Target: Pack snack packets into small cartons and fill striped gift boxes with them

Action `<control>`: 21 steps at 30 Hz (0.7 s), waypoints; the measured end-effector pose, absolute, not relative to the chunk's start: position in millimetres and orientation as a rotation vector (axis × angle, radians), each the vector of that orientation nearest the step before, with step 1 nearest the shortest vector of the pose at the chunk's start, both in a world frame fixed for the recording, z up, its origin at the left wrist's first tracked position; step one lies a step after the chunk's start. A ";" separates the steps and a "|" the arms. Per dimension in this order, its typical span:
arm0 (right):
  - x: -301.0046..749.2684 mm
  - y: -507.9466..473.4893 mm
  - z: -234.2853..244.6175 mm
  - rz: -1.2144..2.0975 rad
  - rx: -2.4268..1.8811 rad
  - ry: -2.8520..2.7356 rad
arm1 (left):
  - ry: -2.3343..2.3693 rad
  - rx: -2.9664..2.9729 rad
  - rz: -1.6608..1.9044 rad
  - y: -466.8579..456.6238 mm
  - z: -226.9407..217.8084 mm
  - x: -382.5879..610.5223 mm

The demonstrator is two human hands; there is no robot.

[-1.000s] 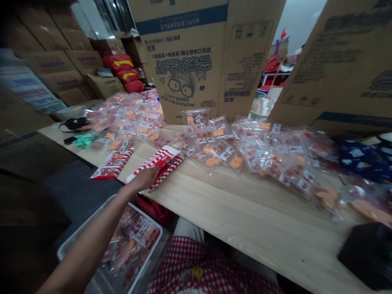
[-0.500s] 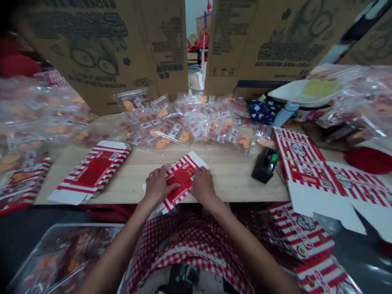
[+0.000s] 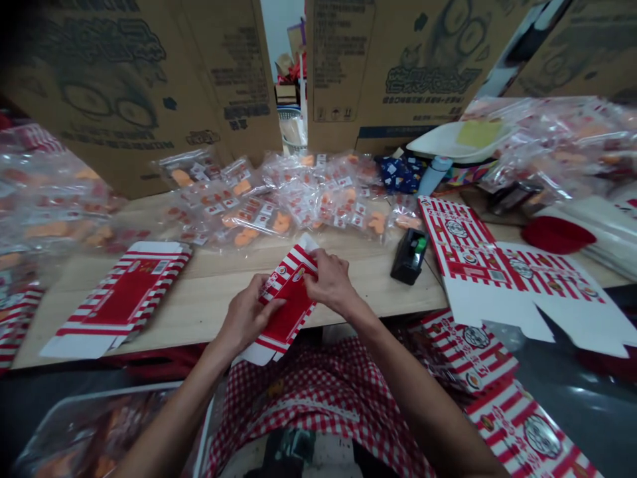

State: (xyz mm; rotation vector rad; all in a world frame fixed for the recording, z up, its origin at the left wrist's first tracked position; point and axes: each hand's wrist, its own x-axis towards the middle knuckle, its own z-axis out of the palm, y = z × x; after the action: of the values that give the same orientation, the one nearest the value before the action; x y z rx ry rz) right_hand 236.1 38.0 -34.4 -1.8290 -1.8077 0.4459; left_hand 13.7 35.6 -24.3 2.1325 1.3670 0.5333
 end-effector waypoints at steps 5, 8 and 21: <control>244.9 37.2 -1.9 1.038 -1.388 -1.854 | 1.349 2.348 0.661 26.3 -26.1 17.2; 242.6 35.6 13.7 1.293 -1.092 -1.851 | 1.258 2.303 0.734 19.0 -31.0 25.0; 229.5 26.6 -16.9 0.963 -1.349 -0.792 | 1.268 1.326 1.211 10.0 -23.3 39.3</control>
State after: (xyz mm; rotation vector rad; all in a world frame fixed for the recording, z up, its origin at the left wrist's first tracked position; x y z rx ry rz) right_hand 229.5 26.6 -16.9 -1.3493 -0.7916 0.9635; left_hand 39.3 10.0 -23.3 1.3263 1.2683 1.2115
